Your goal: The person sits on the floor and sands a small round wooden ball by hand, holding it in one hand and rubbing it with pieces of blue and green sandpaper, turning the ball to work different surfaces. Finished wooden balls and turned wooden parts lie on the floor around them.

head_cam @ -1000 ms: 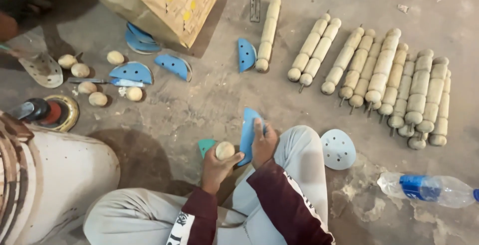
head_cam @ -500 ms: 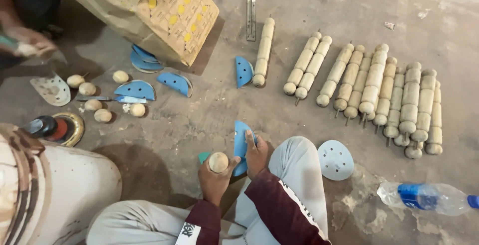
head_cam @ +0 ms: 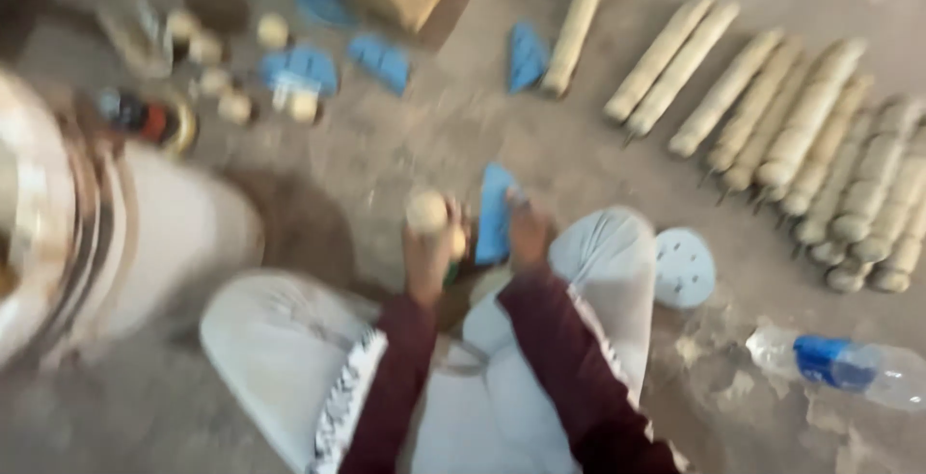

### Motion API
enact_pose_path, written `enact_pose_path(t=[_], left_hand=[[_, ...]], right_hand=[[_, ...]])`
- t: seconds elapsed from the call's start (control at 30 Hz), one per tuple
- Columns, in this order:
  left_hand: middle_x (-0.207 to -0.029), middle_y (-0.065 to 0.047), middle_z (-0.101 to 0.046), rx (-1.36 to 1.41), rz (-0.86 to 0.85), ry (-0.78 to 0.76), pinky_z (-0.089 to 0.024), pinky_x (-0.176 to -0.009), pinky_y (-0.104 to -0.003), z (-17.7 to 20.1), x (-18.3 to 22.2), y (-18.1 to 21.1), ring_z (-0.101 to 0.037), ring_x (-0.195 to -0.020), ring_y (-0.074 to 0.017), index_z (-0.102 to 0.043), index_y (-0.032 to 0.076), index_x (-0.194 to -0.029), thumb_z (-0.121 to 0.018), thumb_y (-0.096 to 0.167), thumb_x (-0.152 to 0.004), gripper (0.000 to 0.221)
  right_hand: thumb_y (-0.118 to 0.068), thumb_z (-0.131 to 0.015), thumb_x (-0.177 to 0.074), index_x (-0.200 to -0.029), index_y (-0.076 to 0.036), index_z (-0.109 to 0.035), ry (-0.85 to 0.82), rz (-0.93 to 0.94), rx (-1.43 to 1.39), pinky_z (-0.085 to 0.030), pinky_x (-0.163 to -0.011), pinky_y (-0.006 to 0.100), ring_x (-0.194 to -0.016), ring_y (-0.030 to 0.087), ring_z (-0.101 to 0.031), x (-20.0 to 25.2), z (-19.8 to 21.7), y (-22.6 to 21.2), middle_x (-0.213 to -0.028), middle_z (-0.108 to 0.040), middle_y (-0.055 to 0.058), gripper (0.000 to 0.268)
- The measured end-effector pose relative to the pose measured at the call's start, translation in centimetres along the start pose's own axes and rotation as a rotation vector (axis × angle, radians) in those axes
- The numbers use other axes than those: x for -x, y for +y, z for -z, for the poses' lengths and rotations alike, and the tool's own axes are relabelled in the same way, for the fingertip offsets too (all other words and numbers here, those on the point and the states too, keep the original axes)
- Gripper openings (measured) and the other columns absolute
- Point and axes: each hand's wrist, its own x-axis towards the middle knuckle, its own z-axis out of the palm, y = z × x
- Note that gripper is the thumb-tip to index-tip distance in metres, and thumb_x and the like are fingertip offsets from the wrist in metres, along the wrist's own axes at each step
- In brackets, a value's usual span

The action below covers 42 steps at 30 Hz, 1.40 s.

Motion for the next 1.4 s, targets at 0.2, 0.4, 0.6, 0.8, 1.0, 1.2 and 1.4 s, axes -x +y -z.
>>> enact_pose_path(t=[0.2,0.4,0.6,0.8,1.0,1.2,1.4], left_hand=[[-0.1,-0.009,-0.073,0.005,0.017,0.125,-0.054,-0.054,-0.029,0.3,0.2,14.3,-0.066,-0.073,-0.015,-0.067,0.003,-0.105,-0.065,0.021,-0.102,0.018],[-0.092,-0.004,-0.075,-0.179,0.122,0.018,-0.05,-0.051,-0.029,3.3,-0.4,13.9,-0.067,-0.069,-0.014,-0.071,0.005,-0.099,-0.067,0.025,-0.1,0.02],[-0.093,-0.009,-0.078,-0.765,-0.383,0.005,-0.057,-0.075,-0.035,3.8,-0.4,9.7,-0.075,-0.085,-0.0177,-0.076,0.004,-0.102,-0.083,0.03,-0.089,0.03],[-0.1,-0.008,-0.078,-0.566,-0.153,-0.106,-0.058,-0.081,-0.033,2.1,0.3,10.1,-0.074,-0.091,-0.0154,-0.07,0.002,-0.114,-0.08,0.028,-0.089,0.037],[-0.095,-0.009,-0.069,-0.262,-0.064,-0.161,-0.053,-0.064,-0.031,0.6,0.9,11.9,-0.066,-0.079,-0.0137,-0.055,0.002,-0.133,-0.079,0.02,-0.089,0.053],[-0.072,-0.009,-0.067,0.0,0.301,-0.152,-0.046,-0.04,-0.025,1.0,0.5,12.5,-0.059,-0.047,-0.0103,-0.056,0.004,-0.134,-0.062,0.03,-0.099,0.044],[-0.073,-0.005,-0.066,-0.062,0.228,0.026,-0.049,-0.042,-0.026,2.0,-0.8,9.3,-0.062,-0.053,-0.0103,-0.064,0.002,-0.123,-0.052,0.035,-0.104,0.04]], right_hand=[[-0.041,-0.061,-0.097,-0.108,-0.013,-0.063,-0.095,-0.253,-0.423,-0.055,-0.062,0.039,-0.08,0.022,-0.071,0.5,1.1,-3.0,-0.097,-0.069,0.007,0.03],[-0.042,-0.065,-0.097,-0.123,-0.008,-0.058,-0.279,-0.036,-0.253,-0.059,-0.075,0.041,-0.089,0.031,-0.07,1.3,-2.1,3.6,-0.117,-0.07,0.018,0.044],[-0.047,-0.082,-0.076,-0.126,-0.003,-0.057,-0.351,0.559,0.829,-0.053,-0.086,0.048,-0.103,0.042,-0.067,5.6,-4.2,-2.5,-0.118,-0.068,0.023,0.071],[-0.025,-0.072,-0.088,-0.127,-0.012,-0.063,-0.635,0.518,0.578,-0.052,-0.088,0.046,-0.106,0.039,-0.067,5.2,-4.9,-3.3,-0.116,-0.071,0.016,0.043],[-0.02,-0.06,-0.104,-0.11,-0.004,-0.063,-0.67,0.335,0.193,-0.048,-0.069,0.042,-0.083,0.031,-0.063,3.5,-3.8,3.2,-0.089,-0.065,0.013,0.018],[-0.015,-0.056,-0.099,-0.105,-0.008,-0.062,-0.656,-0.201,-0.436,-0.049,-0.06,0.028,-0.068,0.012,-0.061,4.2,-4.4,-0.9,-0.079,-0.062,-0.001,0.012],[0.006,-0.058,-0.082,-0.115,-0.002,-0.058,-0.37,0.086,-0.365,-0.055,-0.078,0.03,-0.09,0.018,-0.064,3.3,-1.3,-3.8,-0.102,-0.063,0.009,0.034]])
